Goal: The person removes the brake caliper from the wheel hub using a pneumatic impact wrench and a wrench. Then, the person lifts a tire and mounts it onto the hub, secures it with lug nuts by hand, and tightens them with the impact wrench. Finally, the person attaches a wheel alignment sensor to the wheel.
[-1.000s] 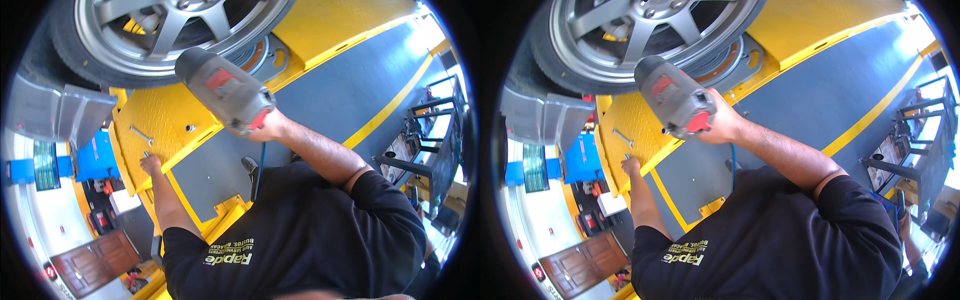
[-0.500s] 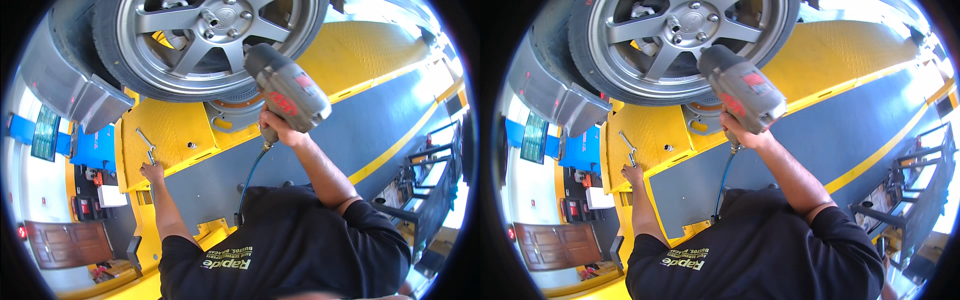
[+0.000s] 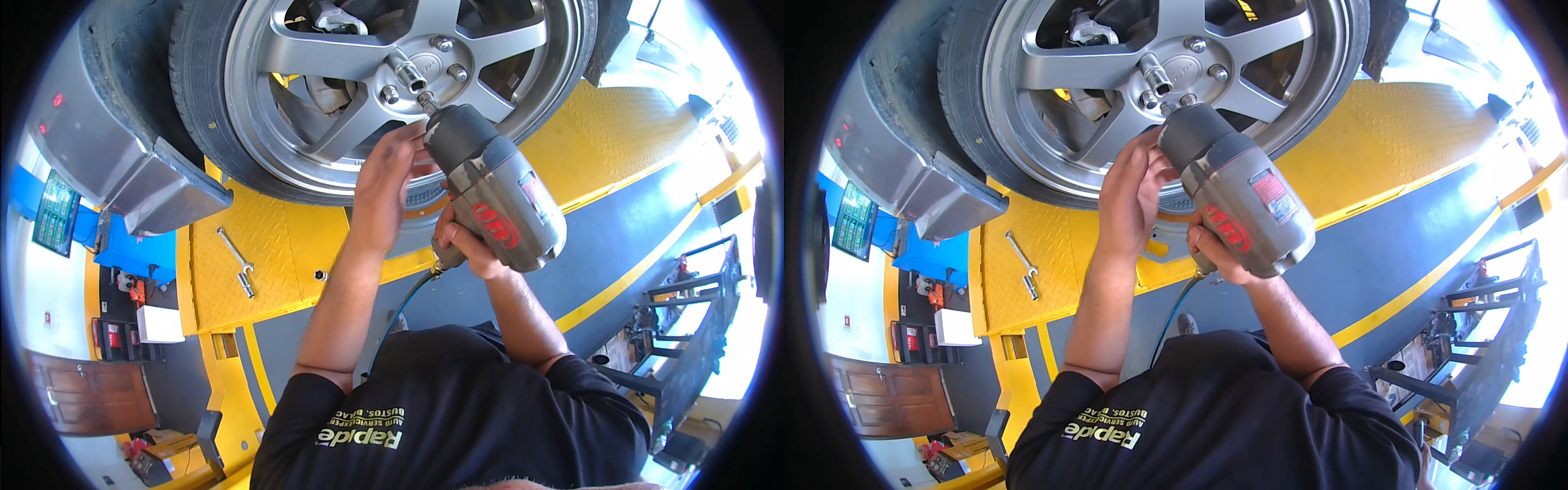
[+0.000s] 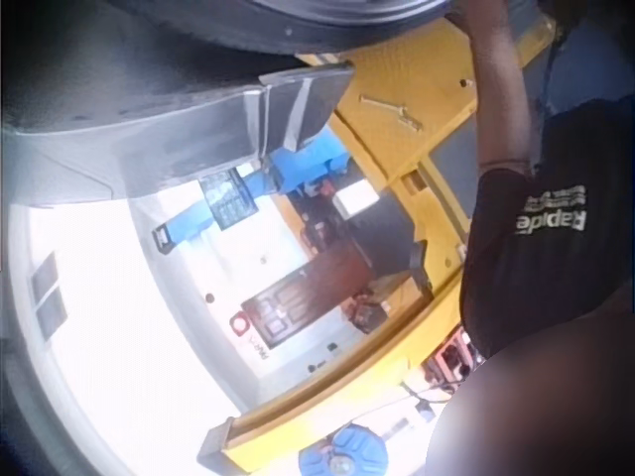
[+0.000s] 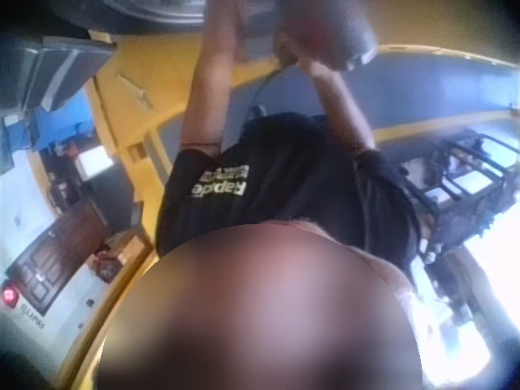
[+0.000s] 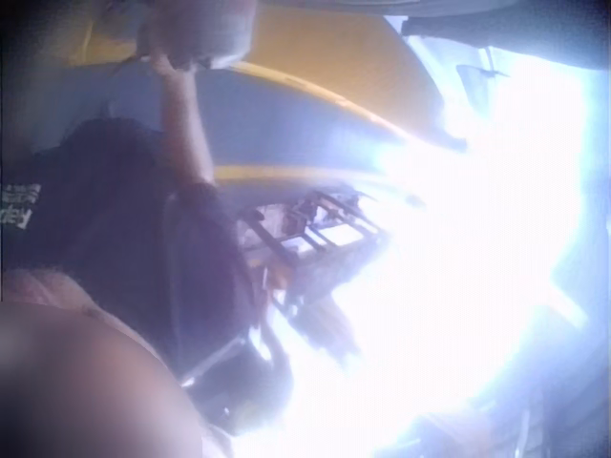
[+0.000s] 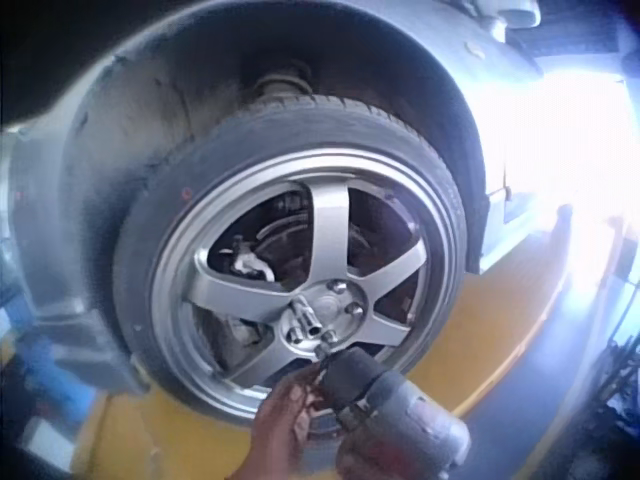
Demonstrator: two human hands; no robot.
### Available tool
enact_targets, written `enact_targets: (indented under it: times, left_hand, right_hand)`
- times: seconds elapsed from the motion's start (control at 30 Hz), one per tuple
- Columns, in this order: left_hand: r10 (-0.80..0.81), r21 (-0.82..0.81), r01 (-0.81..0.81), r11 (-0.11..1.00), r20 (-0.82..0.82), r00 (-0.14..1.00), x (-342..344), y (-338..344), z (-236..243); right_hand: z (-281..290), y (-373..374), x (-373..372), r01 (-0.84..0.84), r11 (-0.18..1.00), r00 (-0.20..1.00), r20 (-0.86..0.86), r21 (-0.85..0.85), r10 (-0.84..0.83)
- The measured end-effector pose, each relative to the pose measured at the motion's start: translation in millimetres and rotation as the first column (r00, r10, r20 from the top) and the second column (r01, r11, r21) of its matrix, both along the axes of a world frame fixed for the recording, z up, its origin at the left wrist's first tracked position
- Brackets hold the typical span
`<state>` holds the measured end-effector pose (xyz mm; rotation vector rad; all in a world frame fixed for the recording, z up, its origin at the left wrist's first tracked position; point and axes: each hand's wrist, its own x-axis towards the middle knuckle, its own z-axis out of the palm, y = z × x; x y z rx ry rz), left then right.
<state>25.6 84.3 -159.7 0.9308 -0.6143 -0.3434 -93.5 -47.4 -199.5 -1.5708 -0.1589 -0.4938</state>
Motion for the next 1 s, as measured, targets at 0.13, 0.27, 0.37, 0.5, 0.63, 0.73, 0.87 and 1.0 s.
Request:
enact_targets:
  times: [0.13,0.27,0.37,0.5,0.63,0.73,0.87,1.0]
  left_hand:
    - [-0.239,-0.183,0.197,0.963,-0.254,0.937,13.6,-18.3,35.1]
    - [-0.324,-0.239,0.251,0.938,-0.342,0.882,24.5,-21.8,29.7]
    - [-0.338,-0.263,0.25,0.932,-0.374,0.864,30.2,-25.9,23.8]
    - [-0.392,-0.308,0.287,0.907,-0.373,0.841,37.1,-25.4,18.4]
    - [-0.505,-0.4,0.371,0.838,-0.313,0.804,45.5,-24.6,8.5]
    - [-0.489,-0.371,0.366,0.853,-0.324,0.81,50.1,-26.2,3.1]
    - [-0.499,-0.422,0.344,0.839,-0.343,0.796,47.2,-28.4,1.9]
    - [-0.402,-0.311,0.313,0.897,-0.283,0.871,42.2,-35.8,-3.4]
  right_hand:
    - [9.2,4.2,7.1,0.202,0.947,0.979,0.031,-0.248,-0.201]
    - [10.1,5.0,10.9,0.295,0.894,0.953,0.039,-0.337,-0.3]
    - [7.2,1.5,13.0,0.381,0.825,0.923,0.126,-0.417,-0.363]
    - [6.1,-6.9,13.6,0.386,0.823,0.92,0.117,-0.417,-0.373]
    - [7.9,-9.8,7.0,0.34,0.894,0.936,0.02,-0.292,-0.35]
    - [5.5,-6.6,-0.6,0.327,0.944,0.938,-0.101,-0.049,-0.331]
    - [-2.5,-8.6,-6.8,0.156,0.753,0.964,-0.265,0.64,0.026]
    - [0.7,-28.2,-1.4,0.143,0.841,0.945,-0.325,0.522,0.042]
